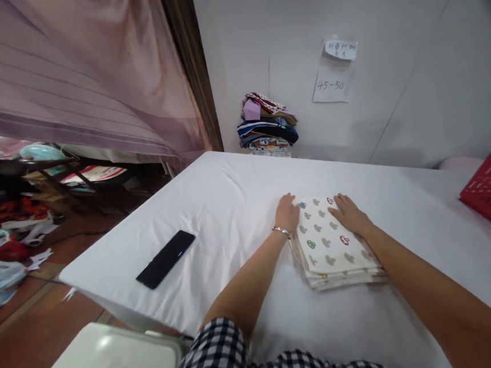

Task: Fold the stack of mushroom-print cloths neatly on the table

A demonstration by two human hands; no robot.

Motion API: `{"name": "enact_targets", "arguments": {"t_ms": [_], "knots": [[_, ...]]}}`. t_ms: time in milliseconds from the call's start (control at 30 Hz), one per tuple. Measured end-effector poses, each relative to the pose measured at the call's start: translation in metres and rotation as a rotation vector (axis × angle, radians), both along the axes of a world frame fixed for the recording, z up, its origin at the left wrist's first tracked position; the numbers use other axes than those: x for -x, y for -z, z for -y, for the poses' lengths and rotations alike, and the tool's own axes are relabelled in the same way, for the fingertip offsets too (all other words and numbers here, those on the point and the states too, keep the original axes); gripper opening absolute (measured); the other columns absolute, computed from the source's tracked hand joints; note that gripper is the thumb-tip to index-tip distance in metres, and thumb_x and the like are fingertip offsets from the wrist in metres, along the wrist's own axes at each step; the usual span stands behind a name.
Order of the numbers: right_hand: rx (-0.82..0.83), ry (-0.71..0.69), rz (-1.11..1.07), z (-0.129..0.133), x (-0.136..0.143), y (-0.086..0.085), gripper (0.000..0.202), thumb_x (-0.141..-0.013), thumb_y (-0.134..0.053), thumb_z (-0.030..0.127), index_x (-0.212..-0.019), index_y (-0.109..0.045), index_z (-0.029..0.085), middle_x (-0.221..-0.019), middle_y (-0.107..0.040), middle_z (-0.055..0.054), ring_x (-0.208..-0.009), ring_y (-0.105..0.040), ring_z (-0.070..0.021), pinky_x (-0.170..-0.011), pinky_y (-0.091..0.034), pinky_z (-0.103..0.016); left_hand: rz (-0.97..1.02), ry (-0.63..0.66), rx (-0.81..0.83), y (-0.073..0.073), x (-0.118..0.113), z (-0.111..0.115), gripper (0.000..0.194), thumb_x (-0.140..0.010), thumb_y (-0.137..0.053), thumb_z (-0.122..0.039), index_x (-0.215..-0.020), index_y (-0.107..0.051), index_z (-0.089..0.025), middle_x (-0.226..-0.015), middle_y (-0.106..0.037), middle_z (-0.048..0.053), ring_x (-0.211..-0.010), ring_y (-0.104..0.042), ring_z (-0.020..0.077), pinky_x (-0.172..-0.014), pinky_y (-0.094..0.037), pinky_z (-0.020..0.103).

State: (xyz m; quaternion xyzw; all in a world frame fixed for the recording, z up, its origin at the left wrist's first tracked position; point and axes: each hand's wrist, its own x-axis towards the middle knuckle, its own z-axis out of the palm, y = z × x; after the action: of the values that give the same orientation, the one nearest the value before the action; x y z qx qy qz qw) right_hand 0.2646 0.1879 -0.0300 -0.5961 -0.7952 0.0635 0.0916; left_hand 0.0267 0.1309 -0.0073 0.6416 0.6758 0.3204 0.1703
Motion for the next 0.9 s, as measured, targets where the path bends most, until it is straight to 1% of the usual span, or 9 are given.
{"name": "enact_targets", "arguments": {"t_ms": [33, 100, 200, 300, 400, 567, 667, 767, 900], "knots": [[-0.001, 0.0, 0.0, -0.001, -0.001, 0.001, 0.07, -0.089, -0.023, 0.057, -0.141, -0.029, 0.012, -0.151, -0.022, -0.012, -0.139, -0.014, -0.0254, -0.111, -0.022, -0.041, 0.078, -0.096, 0.013, 0.001, 0.011, -0.001, 0.041, -0.089, -0.038, -0.027, -0.128, -0.05, -0.019, -0.138, -0.047, 0.004, -0.127, -0.041, 0.0146, -0.107, -0.032, 0.03], [-0.008, 0.005, 0.003, -0.002, -0.002, 0.003, 0.068, -0.089, -0.023, 0.057, -0.142, -0.029, 0.014, -0.151, -0.022, -0.011, -0.139, -0.015, -0.0253, -0.111, -0.024, -0.042, 0.195, -0.19, 0.08, 0.004, 0.031, 0.0, 0.037, -0.088, -0.04, -0.021, -0.122, -0.054, -0.019, -0.124, -0.059, 0.004, -0.112, -0.055, 0.014, -0.098, -0.041, 0.028], [-0.007, 0.014, 0.006, -0.001, -0.002, 0.001, 0.067, -0.089, -0.024, 0.057, -0.142, -0.029, 0.016, -0.151, -0.023, -0.01, -0.139, -0.016, -0.0252, -0.11, -0.025, -0.042, 0.25, -0.169, 0.125, 0.007, 0.045, 0.002, 0.029, -0.085, -0.047, -0.021, -0.109, -0.063, -0.021, -0.107, -0.068, 0.003, -0.098, -0.061, 0.0142, -0.089, -0.046, 0.025], [-0.002, 0.026, 0.012, 0.002, 0.0, -0.003, 0.067, -0.089, -0.023, 0.057, -0.142, -0.03, 0.016, -0.151, -0.022, -0.009, -0.139, -0.016, -0.0245, -0.111, -0.025, -0.042, 0.187, -0.131, 0.162, 0.006, 0.042, 0.003, 0.02, -0.082, -0.052, -0.028, -0.093, -0.068, -0.022, -0.1, -0.069, 0.003, -0.093, -0.062, 0.0167, -0.084, -0.047, 0.027], [0.008, 0.04, 0.029, 0.005, 0.002, -0.006, 0.067, -0.089, -0.023, 0.057, -0.142, -0.03, 0.015, -0.151, -0.022, -0.008, -0.139, -0.015, -0.0236, -0.111, -0.024, -0.04, 0.08, -0.118, 0.169, 0.005, 0.036, 0.001, 0.019, -0.081, -0.052, -0.028, -0.087, -0.07, -0.023, -0.099, -0.069, 0.003, -0.094, -0.061, 0.0175, -0.082, -0.045, 0.027], [-0.009, 0.048, 0.031, 0.005, 0.003, -0.006, 0.064, -0.089, -0.025, 0.055, -0.141, -0.03, 0.018, -0.151, -0.023, -0.007, -0.139, -0.016, -0.0241, -0.111, -0.024, -0.042, -0.037, -0.12, 0.135, 0.01, 0.034, -0.01, 0.022, -0.081, -0.05, -0.028, -0.086, -0.07, -0.022, -0.098, -0.068, 0.006, -0.095, -0.059, 0.0194, -0.081, -0.043, 0.029], [-0.007, 0.048, 0.034, 0.005, 0.003, -0.007, 0.065, -0.089, -0.025, 0.056, -0.141, -0.03, 0.018, -0.151, -0.023, -0.007, -0.139, -0.016, -0.0242, -0.11, -0.025, -0.042, -0.069, -0.164, 0.119, 0.012, 0.032, -0.016, 0.024, -0.084, -0.047, -0.032, -0.087, -0.068, -0.021, -0.098, -0.067, 0.007, -0.097, -0.058, 0.0211, -0.083, -0.042, 0.032], [0.012, 0.054, 0.043, 0.006, 0.004, -0.008, 0.067, -0.089, -0.023, 0.056, -0.142, -0.03, 0.015, -0.151, -0.021, -0.008, -0.139, -0.016, -0.0242, -0.111, -0.025, -0.041, -0.079, -0.198, 0.091, 0.012, 0.03, -0.02, 0.025, -0.085, -0.045, -0.032, -0.093, -0.065, -0.02, -0.1, -0.066, 0.008, -0.1, -0.056, 0.0217, -0.085, -0.041, 0.034], [-0.012, 0.052, 0.032, 0.006, 0.003, -0.008, 0.065, -0.089, -0.024, 0.055, -0.141, -0.031, 0.017, -0.151, -0.024, -0.008, -0.138, -0.017, -0.0244, -0.11, -0.025, -0.042, -0.098, -0.163, 0.096, 0.01, 0.032, -0.024, 0.024, -0.085, -0.046, -0.027, -0.1, -0.064, -0.022, -0.101, -0.067, 0.006, -0.103, -0.055, 0.0212, -0.089, -0.038, 0.034]]}}
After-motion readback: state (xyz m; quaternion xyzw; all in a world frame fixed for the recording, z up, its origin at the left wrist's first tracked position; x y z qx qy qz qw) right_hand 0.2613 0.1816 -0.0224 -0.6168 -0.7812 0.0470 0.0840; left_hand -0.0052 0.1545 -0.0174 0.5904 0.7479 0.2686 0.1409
